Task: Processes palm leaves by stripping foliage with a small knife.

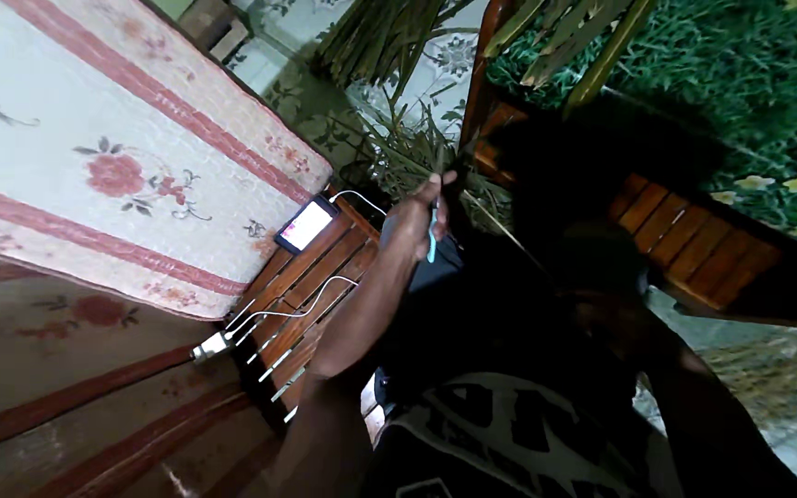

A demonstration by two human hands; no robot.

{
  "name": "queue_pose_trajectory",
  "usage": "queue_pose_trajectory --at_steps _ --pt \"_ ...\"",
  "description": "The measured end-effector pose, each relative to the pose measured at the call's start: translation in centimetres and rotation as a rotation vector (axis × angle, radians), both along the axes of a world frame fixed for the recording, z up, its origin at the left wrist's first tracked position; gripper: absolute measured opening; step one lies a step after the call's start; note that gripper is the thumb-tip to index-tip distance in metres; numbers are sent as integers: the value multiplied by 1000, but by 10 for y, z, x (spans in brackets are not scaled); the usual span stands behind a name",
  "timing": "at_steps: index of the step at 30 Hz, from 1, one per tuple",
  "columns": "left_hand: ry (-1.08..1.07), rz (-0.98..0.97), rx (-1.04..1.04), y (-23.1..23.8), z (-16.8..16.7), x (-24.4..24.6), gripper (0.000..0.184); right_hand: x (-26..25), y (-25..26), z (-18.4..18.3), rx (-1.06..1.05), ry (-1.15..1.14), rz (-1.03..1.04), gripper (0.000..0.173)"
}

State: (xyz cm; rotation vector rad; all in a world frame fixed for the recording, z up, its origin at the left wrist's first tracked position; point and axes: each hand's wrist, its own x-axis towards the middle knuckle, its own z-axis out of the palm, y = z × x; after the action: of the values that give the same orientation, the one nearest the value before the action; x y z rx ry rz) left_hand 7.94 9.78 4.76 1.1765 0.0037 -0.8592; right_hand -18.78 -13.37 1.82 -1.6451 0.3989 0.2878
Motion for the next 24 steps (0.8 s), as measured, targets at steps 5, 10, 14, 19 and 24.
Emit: queue_pose_trajectory --at_steps 5,10,14,19,24 --pt "-53 -369 44 -25 -21 -74 31 24 29 25 -68 109 -114 34" --pt "59 -259 -51 -22 -9 -68 32 27 30 23 -57 55 -4 34" --pt "35 -313 -31 -13 -12 -51 25 23 29 12 -88 -11 -3 35" --pt "27 -401 -37 -11 2 -64 27 29 39 14 -137 -58 -122 35" --pt "77 -317 -78 -10 -8 -58 30 35 45 32 -145 -9 -104 33"
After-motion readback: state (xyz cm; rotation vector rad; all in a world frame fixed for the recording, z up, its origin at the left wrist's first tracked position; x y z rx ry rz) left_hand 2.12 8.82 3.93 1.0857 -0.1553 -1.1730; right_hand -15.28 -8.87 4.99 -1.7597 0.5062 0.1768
